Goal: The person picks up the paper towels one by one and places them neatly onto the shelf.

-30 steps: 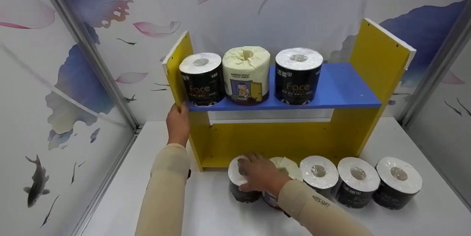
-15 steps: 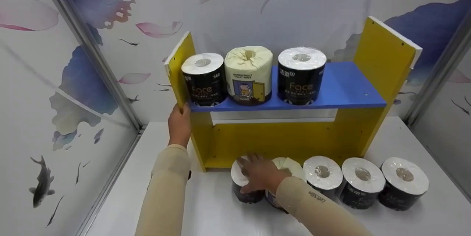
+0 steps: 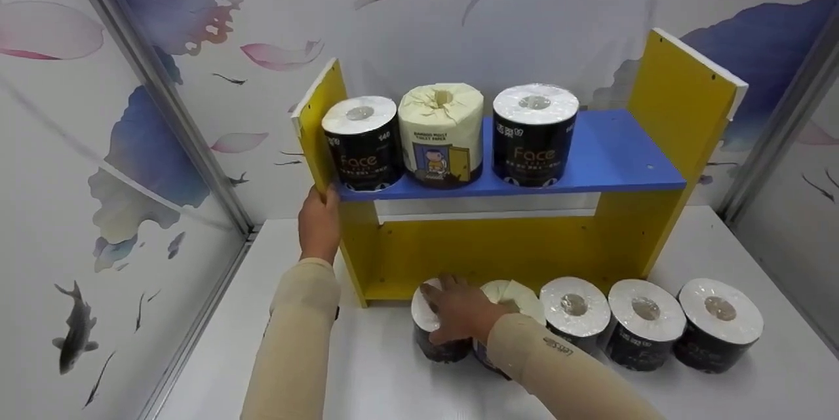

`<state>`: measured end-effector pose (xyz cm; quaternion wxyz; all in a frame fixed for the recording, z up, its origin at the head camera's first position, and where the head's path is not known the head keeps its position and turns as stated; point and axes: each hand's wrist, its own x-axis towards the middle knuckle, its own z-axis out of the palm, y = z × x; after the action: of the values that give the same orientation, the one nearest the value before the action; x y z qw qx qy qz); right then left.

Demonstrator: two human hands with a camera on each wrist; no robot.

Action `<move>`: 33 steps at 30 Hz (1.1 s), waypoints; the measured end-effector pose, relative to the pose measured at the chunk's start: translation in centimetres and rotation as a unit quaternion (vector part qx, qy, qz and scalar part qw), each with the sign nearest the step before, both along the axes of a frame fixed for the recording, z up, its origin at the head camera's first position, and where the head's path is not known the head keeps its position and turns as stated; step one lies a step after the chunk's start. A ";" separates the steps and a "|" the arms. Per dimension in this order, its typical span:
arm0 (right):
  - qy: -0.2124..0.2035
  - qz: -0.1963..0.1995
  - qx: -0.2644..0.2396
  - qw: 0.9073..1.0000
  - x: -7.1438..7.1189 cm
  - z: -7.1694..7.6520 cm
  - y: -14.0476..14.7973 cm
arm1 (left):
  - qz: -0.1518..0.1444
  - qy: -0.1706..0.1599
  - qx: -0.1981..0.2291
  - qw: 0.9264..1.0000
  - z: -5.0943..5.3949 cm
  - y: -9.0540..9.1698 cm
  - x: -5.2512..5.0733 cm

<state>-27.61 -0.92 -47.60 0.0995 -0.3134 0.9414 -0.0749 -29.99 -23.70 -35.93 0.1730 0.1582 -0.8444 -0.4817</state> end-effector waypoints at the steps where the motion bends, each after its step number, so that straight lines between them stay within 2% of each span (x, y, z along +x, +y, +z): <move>1: -0.001 0.000 0.001 1.000 0.0 0.0 0.0 | 0.001 0.000 -0.004 1.000 0.0 0.0 0.0; 7: -0.023 -0.017 -0.014 0.999 -0.2 -0.1 -0.2 | 0.004 0.006 -0.017 1.000 0.1 0.0 0.0; 16: -0.034 -0.032 -0.028 0.999 -0.7 -1.0 -0.2 | 0.011 0.001 -0.026 1.000 0.1 0.1 -0.2; 33: -0.030 -0.019 -0.060 0.998 -0.6 -1.0 0.0 | 0.008 0.009 -0.015 1.000 -0.1 0.2 -0.2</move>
<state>-28.24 -0.89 -48.62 0.1074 -0.2986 0.9376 -0.1421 -30.16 -23.50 -36.06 0.1866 0.1576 -0.8489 -0.4687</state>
